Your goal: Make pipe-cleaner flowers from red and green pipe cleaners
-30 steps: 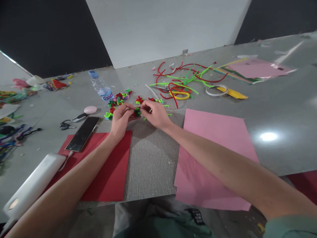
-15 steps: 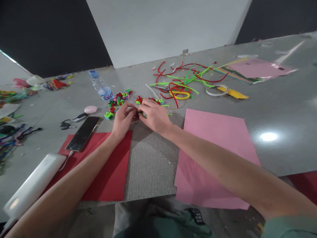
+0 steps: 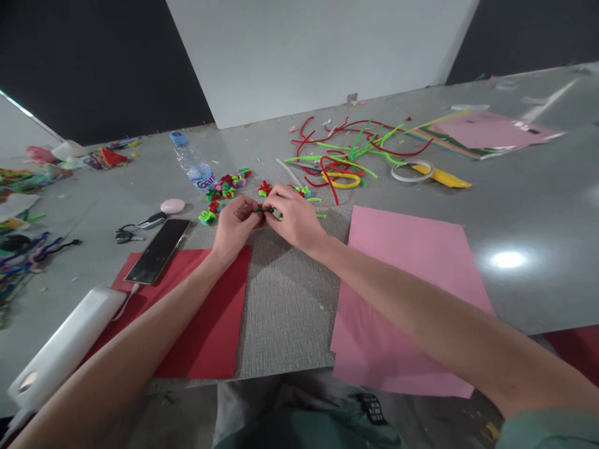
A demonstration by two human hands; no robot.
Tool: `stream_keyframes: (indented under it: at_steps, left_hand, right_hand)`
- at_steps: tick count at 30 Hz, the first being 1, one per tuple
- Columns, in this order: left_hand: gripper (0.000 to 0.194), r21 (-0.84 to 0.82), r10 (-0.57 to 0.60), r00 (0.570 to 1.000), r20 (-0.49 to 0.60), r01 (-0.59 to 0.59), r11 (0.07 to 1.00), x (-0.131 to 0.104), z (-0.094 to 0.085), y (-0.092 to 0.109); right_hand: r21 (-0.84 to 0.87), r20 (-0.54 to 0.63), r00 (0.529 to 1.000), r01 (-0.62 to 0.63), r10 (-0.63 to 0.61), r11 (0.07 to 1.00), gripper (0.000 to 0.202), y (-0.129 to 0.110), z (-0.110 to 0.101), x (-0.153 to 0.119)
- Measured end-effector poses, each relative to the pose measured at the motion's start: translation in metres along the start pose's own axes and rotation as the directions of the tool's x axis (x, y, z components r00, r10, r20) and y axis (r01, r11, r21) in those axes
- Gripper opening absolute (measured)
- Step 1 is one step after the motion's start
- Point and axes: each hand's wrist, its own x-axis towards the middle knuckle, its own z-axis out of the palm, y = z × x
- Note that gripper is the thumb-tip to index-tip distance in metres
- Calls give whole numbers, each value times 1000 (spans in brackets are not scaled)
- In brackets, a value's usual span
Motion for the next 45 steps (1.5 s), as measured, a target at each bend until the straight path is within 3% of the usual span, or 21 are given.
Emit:
stream_keyframes:
  at_steps: [15,22,29,36,45]
  left_hand:
    - [12,-55,-71,997,-15,70,996,1,-1,-1]
    - [10,-88,-100,994,-50,95,992,1,-4,-3]
    - [12,-127,-109,994,4,108,986,-1,-3,4]
    - [10,-36,-52,998,-28,51,998,0,-4,4]
    - [11,-62,-67,998,2,67,996,-2,-4,5]
  right_hand:
    - [10,95,995,-19,18,1000,14,5,-1,1]
    - [-27,151,988,-13,17,1000,27,0,-2,-1]
    - [15,124,992,-7,5,1000,27,3,-2,-3]
    - [-39,117,993,-15,20,999,23,-2,-2,-2]
    - [-54,129,992,18,-11,998,20,-2,-2,-1]
